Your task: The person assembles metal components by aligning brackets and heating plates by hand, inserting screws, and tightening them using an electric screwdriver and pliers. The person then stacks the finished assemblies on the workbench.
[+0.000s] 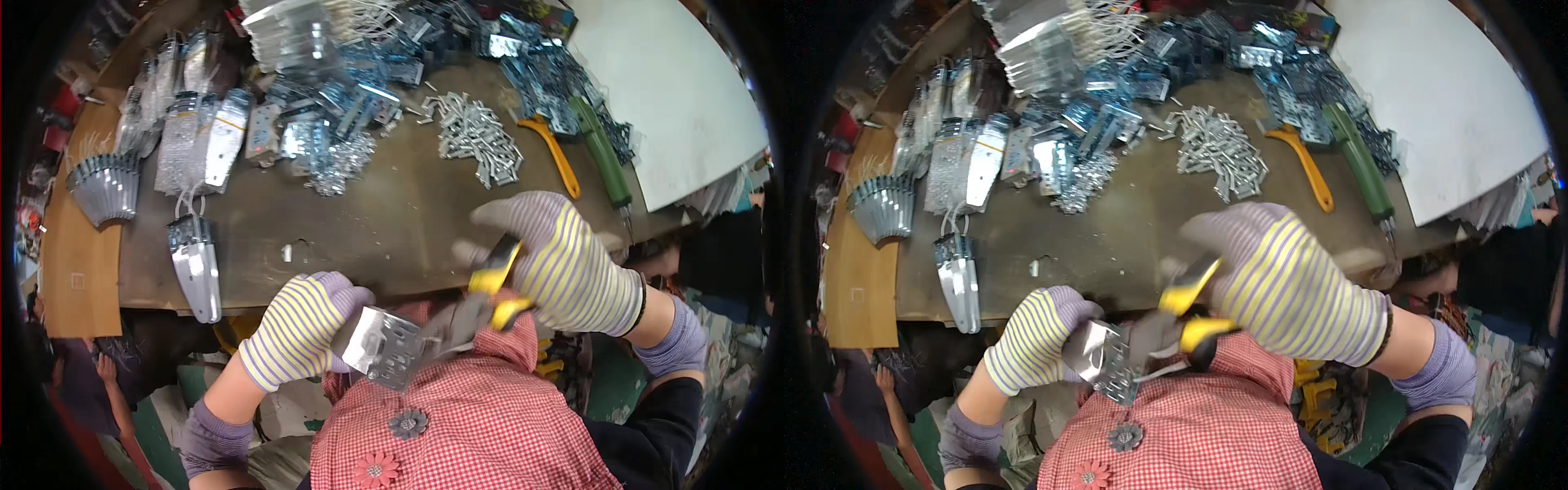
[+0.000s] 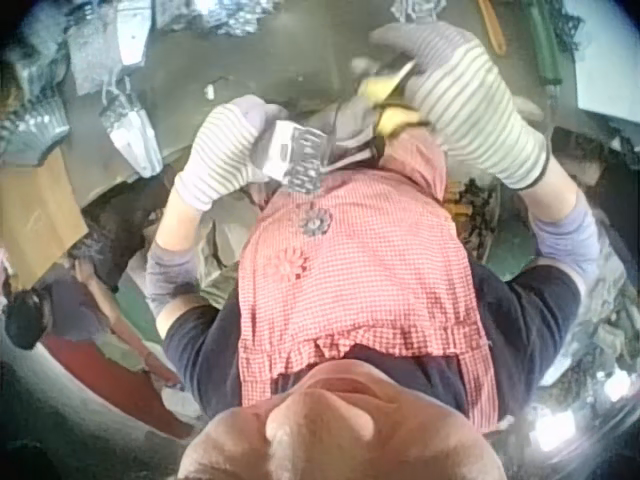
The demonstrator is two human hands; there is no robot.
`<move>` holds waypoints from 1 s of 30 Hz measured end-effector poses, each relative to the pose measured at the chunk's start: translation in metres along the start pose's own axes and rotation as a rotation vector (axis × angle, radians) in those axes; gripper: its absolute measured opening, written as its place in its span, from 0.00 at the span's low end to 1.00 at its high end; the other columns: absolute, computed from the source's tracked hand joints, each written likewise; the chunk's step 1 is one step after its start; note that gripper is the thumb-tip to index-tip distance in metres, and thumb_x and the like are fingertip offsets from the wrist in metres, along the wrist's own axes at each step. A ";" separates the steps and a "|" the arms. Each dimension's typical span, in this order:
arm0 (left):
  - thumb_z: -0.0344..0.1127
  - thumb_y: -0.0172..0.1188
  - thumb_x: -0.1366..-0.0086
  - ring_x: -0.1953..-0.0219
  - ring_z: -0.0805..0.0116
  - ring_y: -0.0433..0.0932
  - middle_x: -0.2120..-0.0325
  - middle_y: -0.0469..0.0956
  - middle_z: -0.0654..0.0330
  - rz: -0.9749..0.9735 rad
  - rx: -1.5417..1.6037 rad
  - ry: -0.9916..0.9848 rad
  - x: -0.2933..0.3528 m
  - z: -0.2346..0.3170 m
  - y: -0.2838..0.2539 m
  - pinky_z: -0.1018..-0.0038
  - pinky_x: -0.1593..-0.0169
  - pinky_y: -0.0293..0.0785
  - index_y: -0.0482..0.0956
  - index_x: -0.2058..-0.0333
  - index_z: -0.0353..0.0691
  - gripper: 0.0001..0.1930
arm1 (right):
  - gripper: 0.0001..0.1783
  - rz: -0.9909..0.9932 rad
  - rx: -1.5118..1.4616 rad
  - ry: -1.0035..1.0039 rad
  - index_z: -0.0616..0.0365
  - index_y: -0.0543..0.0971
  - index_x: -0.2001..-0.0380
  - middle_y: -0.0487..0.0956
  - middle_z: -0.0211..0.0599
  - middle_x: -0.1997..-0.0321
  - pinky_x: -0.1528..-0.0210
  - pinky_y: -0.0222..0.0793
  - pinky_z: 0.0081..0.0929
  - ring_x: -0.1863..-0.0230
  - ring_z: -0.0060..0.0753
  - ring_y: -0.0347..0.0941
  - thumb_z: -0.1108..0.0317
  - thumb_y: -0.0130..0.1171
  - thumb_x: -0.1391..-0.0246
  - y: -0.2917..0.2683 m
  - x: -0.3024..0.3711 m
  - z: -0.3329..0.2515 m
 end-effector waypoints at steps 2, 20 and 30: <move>0.39 0.71 0.53 0.63 0.56 0.77 0.69 0.76 0.55 0.153 0.303 -0.179 0.027 -0.006 -0.003 0.64 0.56 0.74 0.75 0.57 0.39 0.24 | 0.17 -0.057 -0.083 0.030 0.54 0.82 0.58 0.76 0.42 0.58 0.58 0.72 0.40 0.59 0.45 0.76 0.65 0.66 0.54 0.001 -0.002 0.018; 0.45 0.61 0.38 0.57 0.51 0.79 0.49 0.70 0.48 1.210 2.031 -0.220 0.128 0.001 0.035 0.51 0.55 0.77 0.69 0.44 0.35 0.28 | 0.08 0.119 0.241 -0.556 0.54 0.83 0.71 0.79 0.36 0.63 0.54 0.71 0.37 0.55 0.39 0.75 0.66 0.58 0.54 0.140 -0.217 -0.039; 0.48 0.67 0.42 0.45 0.36 0.67 0.46 0.67 0.36 1.040 -0.790 -0.981 0.124 -0.118 -0.088 0.54 0.41 0.65 0.59 0.39 0.31 0.40 | 0.14 0.197 -0.109 -0.664 0.53 0.80 0.65 0.77 0.30 0.65 0.63 0.72 0.33 0.62 0.33 0.75 0.67 0.59 0.60 0.082 -0.079 -0.020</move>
Point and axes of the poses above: each hand's wrist, its own x-axis away from the middle knuckle, its own y-axis out of the palm, z = x × y, the point moved 3 cm from there along -x, towards the middle knuckle
